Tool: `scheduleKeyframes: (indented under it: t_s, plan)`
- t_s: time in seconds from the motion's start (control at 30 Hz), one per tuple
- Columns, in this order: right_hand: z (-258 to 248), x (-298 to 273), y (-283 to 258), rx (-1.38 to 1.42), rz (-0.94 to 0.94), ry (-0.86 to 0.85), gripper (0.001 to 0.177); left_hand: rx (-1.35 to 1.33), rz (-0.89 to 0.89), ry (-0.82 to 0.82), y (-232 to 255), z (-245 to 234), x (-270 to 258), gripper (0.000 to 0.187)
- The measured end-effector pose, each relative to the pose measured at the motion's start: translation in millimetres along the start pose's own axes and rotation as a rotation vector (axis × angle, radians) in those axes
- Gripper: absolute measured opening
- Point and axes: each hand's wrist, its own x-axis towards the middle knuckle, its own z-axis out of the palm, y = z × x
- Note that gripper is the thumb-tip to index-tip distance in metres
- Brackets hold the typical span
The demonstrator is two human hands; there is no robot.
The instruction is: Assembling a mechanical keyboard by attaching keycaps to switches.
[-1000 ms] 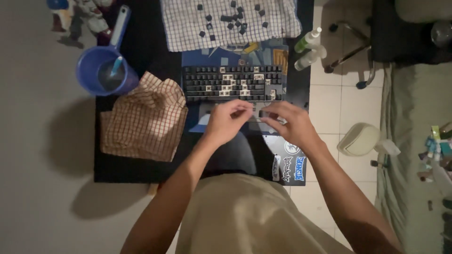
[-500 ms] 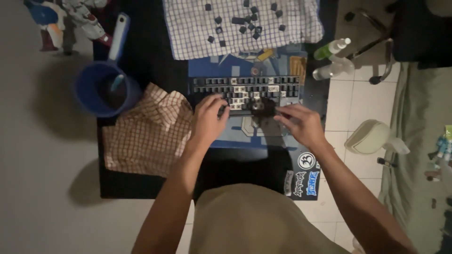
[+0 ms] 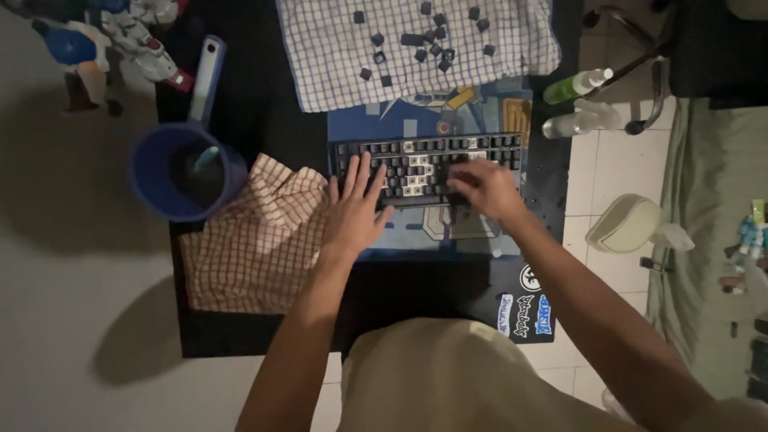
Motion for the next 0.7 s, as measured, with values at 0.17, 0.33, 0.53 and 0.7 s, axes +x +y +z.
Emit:
scheduleKeyframes:
  t_s: [0.17,0.33,0.53,0.7]
  plan:
    - [-2.2,-17.2,0.1,0.047,0.031,0.008,0.027,-0.021,0.013,-0.057,-14.1,19.2,-5.9,0.081]
    - [-6.7,-26.5,-2.9,0.047,0.066,0.068,0.028,0.081,-0.021,-0.147,-5.5,10.1,-4.0,0.081]
    - [-12.0,-30.8,6.9,0.032,0.062,0.114,0.029,0.077,-0.019,-0.094,-1.2,19.3,-7.7,0.082]
    - [-21.7,-38.5,24.2,0.127,0.215,0.149,0.029,0.08,0.082,0.032,4.6,33.0,-10.1,0.085]
